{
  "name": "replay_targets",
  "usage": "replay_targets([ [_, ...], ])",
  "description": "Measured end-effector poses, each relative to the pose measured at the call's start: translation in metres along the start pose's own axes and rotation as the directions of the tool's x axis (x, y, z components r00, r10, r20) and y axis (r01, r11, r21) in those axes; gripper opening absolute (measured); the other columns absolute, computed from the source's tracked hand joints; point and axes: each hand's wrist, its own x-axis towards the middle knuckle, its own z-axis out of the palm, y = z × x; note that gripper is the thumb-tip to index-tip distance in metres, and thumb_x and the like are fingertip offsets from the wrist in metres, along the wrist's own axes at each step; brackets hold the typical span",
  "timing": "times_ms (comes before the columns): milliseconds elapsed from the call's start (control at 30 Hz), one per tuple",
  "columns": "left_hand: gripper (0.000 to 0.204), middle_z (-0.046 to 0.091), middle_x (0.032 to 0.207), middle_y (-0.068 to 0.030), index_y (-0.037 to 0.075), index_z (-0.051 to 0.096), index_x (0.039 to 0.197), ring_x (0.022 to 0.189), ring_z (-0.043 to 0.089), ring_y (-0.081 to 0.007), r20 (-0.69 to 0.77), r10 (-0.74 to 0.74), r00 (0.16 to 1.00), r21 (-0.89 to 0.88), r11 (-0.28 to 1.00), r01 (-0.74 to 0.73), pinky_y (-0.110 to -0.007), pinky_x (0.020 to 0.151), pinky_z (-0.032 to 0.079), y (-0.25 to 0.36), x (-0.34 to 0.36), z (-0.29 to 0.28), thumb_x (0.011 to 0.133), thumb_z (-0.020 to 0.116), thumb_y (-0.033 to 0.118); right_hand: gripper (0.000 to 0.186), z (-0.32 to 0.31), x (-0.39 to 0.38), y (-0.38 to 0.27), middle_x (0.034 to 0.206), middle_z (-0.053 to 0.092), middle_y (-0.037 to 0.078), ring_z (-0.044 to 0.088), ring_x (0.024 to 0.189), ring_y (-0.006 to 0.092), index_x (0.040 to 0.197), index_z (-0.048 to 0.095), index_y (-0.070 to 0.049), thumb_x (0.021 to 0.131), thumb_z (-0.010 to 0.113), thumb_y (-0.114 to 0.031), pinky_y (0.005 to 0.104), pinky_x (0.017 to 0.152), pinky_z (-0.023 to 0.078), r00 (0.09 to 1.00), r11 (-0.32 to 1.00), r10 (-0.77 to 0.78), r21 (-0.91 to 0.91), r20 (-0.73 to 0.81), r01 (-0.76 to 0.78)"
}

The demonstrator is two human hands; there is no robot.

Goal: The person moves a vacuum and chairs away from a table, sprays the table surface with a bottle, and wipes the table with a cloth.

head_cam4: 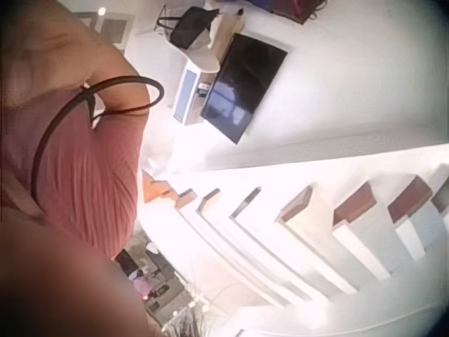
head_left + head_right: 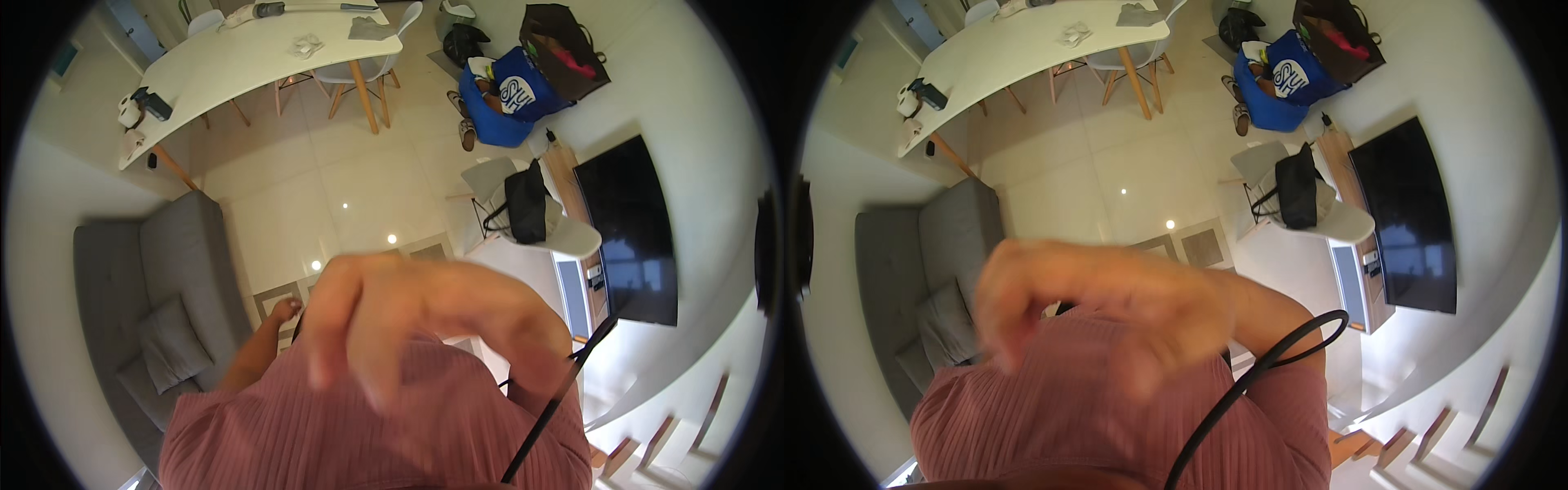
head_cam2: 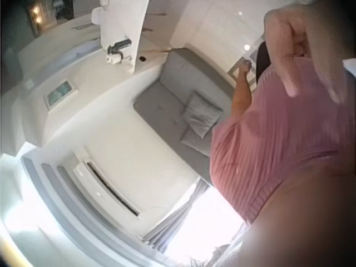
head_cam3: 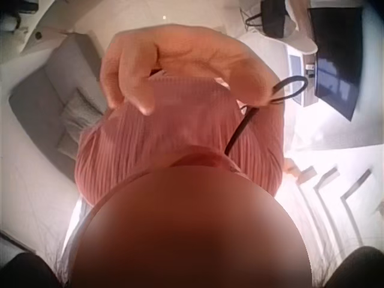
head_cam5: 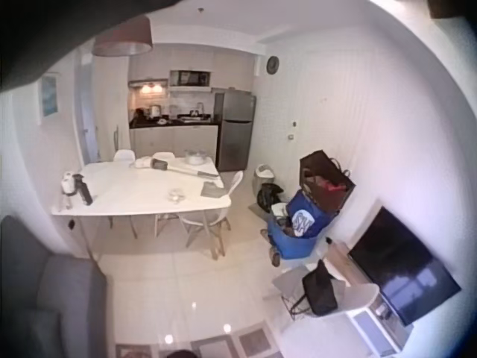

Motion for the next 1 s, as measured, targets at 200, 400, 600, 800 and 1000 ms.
replay_targets([
  [200, 0.032, 0.066, 0.078, -0.0166, 0.002, 0.068, 0.087, 0.072, 0.064, -0.0289, 0.078, -0.228, 0.970, 0.212, 0.955, 0.208, -0.039, 0.070, 0.050, -0.011, 0.055, -0.020, 0.086, 0.058, 0.032, 0.026, -0.270, -0.058, 0.033, 0.101, 0.058, 0.004, 0.054, 0.097, 0.0129, 0.107, 0.057, -0.008, 0.092, 0.065, -0.027, 0.0303, 0.092, 0.042, 0.728, 0.741, 0.475, -0.222, -0.495, -0.634],
  [400, 0.038, 0.066, 0.078, -0.0196, 0.002, 0.067, 0.080, 0.074, 0.063, -0.0346, 0.072, -0.014, 0.997, 0.475, 0.880, -0.023, -0.043, 0.071, 0.049, 0.114, 0.232, -0.130, 0.087, 0.056, 0.037, 0.012, -0.489, -0.193, 0.067, 0.086, 0.063, 0.004, 0.059, 0.081, 0.0139, 0.094, 0.060, -0.004, 0.091, 0.063, -0.015, 0.0293, 0.079, 0.048, 0.210, 0.435, 0.342, -0.044, -0.916, -0.899],
  [600, 0.048, 0.055, 0.063, -0.0232, -0.005, 0.059, 0.070, 0.057, 0.052, -0.0305, 0.016, 0.210, 0.978, 0.177, 0.962, -0.209, -0.044, 0.060, 0.043, 0.491, 0.391, -0.256, 0.089, 0.056, 0.039, 0.015, -0.605, -0.248, -0.002, 0.082, 0.064, 0.007, 0.060, 0.076, 0.0167, 0.091, 0.060, -0.002, 0.088, 0.065, -0.015, 0.0311, 0.071, 0.049, 0.086, 0.300, 0.239, -0.011, -0.967, -0.954],
  [800, 0.043, 0.031, 0.055, -0.0011, -0.001, 0.042, 0.063, 0.055, 0.030, -0.0093, -0.035, 0.534, 0.844, -0.031, 0.844, -0.535, -0.033, 0.049, 0.028, 0.756, 0.490, -0.269, 0.094, 0.060, 0.022, 0.017, -0.764, -0.284, -0.071, 0.083, 0.065, 0.010, 0.062, 0.075, 0.0190, 0.093, 0.060, -0.001, 0.087, 0.066, -0.016, 0.0319, 0.071, 0.050, 0.072, 0.218, 0.231, -0.021, -0.970, -0.976],
  [1000, 0.034, 0.034, 0.055, -0.0070, -0.002, 0.048, 0.068, 0.051, 0.031, -0.0133, -0.551, 0.409, 0.728, -0.205, 0.779, -0.593, -0.034, 0.049, 0.032, 0.895, 0.555, -0.317, 0.093, 0.061, 0.019, 0.019, -0.965, -0.223, -0.157, 0.088, 0.066, 0.013, 0.064, 0.078, 0.0248, 0.098, 0.062, -0.001, 0.085, 0.067, -0.014, 0.0341, 0.072, 0.051, 0.216, 0.084, 0.267, -0.200, -0.939, -0.976],
])
